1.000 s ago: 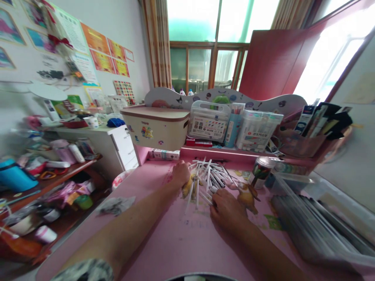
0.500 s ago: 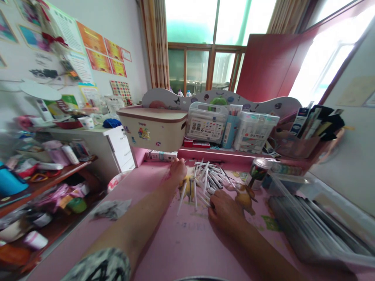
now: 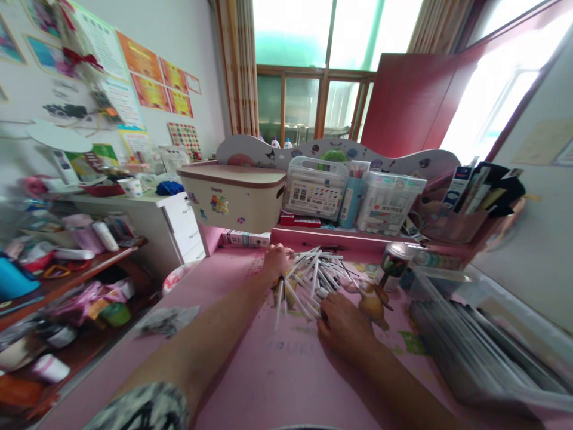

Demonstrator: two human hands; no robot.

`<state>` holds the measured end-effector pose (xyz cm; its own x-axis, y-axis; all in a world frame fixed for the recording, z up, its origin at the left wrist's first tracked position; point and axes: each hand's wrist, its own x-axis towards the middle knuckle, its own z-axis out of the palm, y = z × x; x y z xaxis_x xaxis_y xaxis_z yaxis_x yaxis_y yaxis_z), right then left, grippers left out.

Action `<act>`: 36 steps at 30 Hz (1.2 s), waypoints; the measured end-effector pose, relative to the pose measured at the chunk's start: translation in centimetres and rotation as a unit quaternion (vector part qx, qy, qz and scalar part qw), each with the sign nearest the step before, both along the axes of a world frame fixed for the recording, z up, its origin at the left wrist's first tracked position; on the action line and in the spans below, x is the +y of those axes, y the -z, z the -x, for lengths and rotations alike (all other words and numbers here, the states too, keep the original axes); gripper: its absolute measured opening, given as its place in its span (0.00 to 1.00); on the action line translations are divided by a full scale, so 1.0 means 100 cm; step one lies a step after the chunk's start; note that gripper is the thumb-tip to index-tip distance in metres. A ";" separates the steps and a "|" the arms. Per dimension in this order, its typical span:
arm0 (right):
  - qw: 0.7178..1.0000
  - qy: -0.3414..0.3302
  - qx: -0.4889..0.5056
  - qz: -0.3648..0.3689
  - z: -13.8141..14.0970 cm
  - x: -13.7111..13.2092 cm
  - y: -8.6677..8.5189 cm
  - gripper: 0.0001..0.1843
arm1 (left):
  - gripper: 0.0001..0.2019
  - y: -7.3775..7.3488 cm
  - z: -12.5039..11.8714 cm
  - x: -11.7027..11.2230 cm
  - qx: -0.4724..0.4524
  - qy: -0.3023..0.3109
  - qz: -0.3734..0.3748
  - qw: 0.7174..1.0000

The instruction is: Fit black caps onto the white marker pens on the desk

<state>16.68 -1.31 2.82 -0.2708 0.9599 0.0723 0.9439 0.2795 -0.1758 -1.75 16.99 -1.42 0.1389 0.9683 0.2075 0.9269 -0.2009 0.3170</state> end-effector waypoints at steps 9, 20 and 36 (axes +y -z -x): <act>1.000 -0.005 -0.002 0.012 0.000 0.001 0.002 0.08 | 0.16 -0.005 0.010 -0.026 0.003 0.160 0.016 0.987; 1.000 -0.002 0.000 0.023 -0.002 0.001 0.001 0.08 | 0.15 -0.014 0.050 -0.009 0.004 0.137 -0.022 0.990; 1.000 -0.008 -0.001 0.021 -0.001 0.002 0.000 0.09 | 0.21 -0.013 0.040 -0.041 0.077 0.237 -0.107 0.963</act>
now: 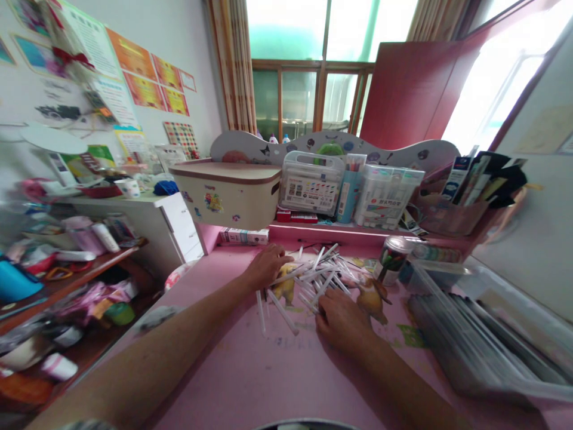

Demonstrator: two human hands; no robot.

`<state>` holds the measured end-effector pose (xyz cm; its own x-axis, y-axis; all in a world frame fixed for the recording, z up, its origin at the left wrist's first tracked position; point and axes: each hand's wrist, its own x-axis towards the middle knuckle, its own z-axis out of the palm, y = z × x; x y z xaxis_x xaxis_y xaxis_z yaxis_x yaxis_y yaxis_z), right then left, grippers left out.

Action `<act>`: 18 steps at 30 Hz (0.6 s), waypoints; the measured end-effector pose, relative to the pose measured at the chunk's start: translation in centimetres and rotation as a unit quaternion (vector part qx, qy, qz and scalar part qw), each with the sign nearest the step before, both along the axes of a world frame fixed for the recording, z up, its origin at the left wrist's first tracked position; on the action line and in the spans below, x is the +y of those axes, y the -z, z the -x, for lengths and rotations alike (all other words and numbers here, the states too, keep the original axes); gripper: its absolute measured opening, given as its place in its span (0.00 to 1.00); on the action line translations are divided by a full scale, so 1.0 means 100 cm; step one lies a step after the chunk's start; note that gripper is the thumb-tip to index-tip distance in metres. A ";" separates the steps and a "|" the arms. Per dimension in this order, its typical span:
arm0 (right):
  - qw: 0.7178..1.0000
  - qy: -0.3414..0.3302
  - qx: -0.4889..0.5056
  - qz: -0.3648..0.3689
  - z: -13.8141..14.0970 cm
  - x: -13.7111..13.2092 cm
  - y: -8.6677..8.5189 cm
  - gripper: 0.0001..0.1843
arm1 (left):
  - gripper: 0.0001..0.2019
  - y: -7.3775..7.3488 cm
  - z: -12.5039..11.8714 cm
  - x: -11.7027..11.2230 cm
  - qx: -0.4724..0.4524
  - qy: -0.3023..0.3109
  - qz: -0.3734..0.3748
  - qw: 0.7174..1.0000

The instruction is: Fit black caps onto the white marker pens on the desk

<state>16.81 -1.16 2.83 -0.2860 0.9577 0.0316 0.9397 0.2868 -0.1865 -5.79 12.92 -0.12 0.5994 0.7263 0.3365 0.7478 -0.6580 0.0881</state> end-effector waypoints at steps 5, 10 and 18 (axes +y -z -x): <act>1.000 -0.001 0.001 -0.008 0.000 0.001 0.001 0.09 | 0.21 -0.010 0.011 -0.008 -0.010 -0.013 -0.010 1.000; 1.000 -0.007 0.002 -0.005 -0.001 0.002 0.004 0.09 | 0.18 0.001 0.006 0.018 -0.053 -0.152 -0.011 0.987; 1.000 0.000 0.002 0.000 -0.001 -0.001 0.001 0.09 | 0.16 0.023 -0.035 0.059 -0.064 -0.269 0.057 0.959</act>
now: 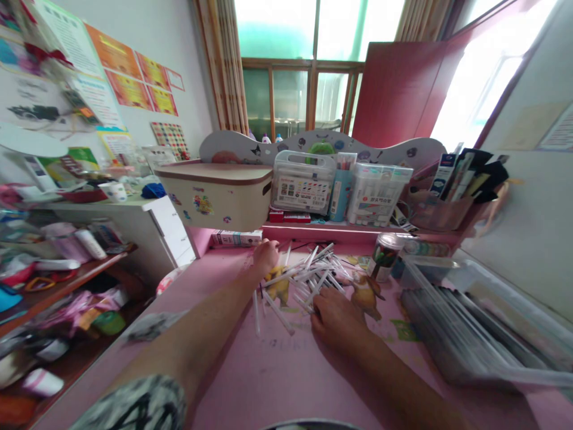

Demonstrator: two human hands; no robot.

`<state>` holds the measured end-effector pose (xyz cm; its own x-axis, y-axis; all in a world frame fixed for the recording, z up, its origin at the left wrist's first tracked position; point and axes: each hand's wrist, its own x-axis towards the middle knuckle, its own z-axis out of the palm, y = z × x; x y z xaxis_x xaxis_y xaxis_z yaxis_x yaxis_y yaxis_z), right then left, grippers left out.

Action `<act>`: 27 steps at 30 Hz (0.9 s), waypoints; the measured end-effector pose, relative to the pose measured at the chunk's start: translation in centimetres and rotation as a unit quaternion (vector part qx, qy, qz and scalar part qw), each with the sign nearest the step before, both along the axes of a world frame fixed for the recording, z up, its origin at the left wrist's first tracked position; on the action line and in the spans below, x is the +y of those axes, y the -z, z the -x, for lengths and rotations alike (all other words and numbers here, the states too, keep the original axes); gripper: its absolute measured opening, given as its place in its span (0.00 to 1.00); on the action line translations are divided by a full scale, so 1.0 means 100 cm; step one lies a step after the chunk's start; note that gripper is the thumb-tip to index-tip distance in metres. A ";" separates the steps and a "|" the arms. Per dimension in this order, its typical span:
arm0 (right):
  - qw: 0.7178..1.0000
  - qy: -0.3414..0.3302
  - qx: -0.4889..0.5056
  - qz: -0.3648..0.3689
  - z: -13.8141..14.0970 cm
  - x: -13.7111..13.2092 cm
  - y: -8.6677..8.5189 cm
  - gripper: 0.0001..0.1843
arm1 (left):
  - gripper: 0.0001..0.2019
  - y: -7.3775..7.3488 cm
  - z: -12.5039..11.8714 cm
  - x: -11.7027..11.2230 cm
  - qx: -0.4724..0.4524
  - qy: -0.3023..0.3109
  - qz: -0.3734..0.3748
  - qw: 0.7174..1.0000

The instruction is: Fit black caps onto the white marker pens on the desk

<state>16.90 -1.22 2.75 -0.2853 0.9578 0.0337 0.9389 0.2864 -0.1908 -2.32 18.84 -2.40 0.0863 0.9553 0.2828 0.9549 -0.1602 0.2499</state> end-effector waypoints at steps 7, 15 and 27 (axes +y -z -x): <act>1.000 0.003 -0.003 0.010 0.001 -0.001 -0.003 0.09 | 0.13 0.002 -0.013 0.002 -0.011 0.053 0.001 0.999; 1.000 -0.005 0.008 0.006 -0.001 0.001 -0.002 0.09 | 0.13 -0.006 -0.012 -0.019 -0.017 0.208 0.020 0.978; 0.983 0.175 0.030 -0.045 -0.060 0.038 -0.020 0.16 | 0.17 -0.022 0.026 -0.052 -0.046 0.145 0.029 0.988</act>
